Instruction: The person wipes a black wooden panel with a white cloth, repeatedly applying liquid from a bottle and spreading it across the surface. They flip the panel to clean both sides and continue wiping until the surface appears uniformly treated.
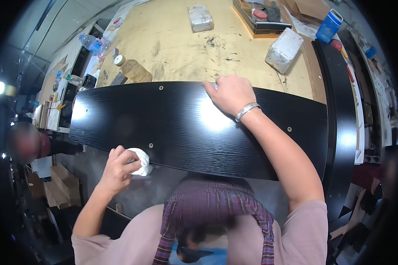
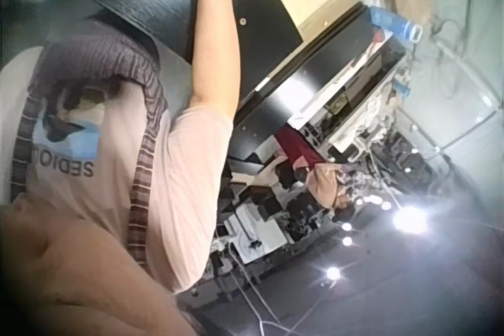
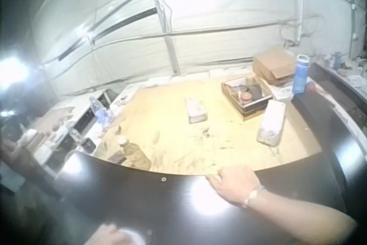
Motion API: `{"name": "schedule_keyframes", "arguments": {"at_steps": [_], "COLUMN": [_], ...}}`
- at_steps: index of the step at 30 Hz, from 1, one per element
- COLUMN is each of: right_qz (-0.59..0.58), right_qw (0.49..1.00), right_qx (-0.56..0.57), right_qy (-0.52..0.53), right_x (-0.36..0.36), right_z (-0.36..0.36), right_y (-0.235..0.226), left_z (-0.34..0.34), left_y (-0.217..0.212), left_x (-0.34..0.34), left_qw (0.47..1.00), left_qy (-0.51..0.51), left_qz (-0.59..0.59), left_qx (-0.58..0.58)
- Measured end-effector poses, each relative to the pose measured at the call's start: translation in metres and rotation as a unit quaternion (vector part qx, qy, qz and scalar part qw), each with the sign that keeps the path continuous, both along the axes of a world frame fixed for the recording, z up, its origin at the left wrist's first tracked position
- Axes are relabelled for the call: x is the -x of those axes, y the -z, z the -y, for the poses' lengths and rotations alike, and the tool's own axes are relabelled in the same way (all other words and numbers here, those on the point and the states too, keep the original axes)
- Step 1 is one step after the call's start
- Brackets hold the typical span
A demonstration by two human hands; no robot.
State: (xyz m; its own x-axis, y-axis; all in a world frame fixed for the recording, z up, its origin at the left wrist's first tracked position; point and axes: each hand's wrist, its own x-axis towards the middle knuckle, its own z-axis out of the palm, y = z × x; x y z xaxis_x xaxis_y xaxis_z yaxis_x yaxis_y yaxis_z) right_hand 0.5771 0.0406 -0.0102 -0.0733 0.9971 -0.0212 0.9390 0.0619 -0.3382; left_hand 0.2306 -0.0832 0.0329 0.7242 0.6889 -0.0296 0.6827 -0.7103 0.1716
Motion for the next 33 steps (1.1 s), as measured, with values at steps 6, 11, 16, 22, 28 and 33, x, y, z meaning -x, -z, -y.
{"name": "schedule_keyframes", "arguments": {"at_steps": [6,11,16,22,28,33], "right_qz": [0.008,-0.003,0.012,0.001,-0.011,-0.016], "right_qw": [1.000,1.000,1.000,1.000,1.000,1.000], "right_qx": [-0.004,0.000,-0.008,-0.013,-0.005,-0.012], "right_qy": [-0.005,0.000,0.000,-0.001,-0.005,0.002], "right_x": [0.000,0.002,0.001,0.001,0.001,0.000], "right_z": [-0.002,0.000,-0.001,0.001,0.000,0.000], "right_y": [0.011,0.001,0.006,0.006,0.004,0.005], "left_z": [0.008,0.007,0.000,-0.002,-0.005,-0.004], "left_y": [0.016,0.014,0.022,0.012,0.011,0.013], "left_x": [-0.053,0.028,-0.045,-0.048,-0.048,-0.053], "left_qw": [0.993,0.955,0.943,0.921,0.911,0.910], "left_qy": [0.019,-0.246,-0.263,-0.289,-0.310,-0.299], "left_qz": [0.119,0.158,0.200,0.218,0.209,0.220], "left_qx": [0.003,-0.044,0.030,0.145,0.172,0.184]}}
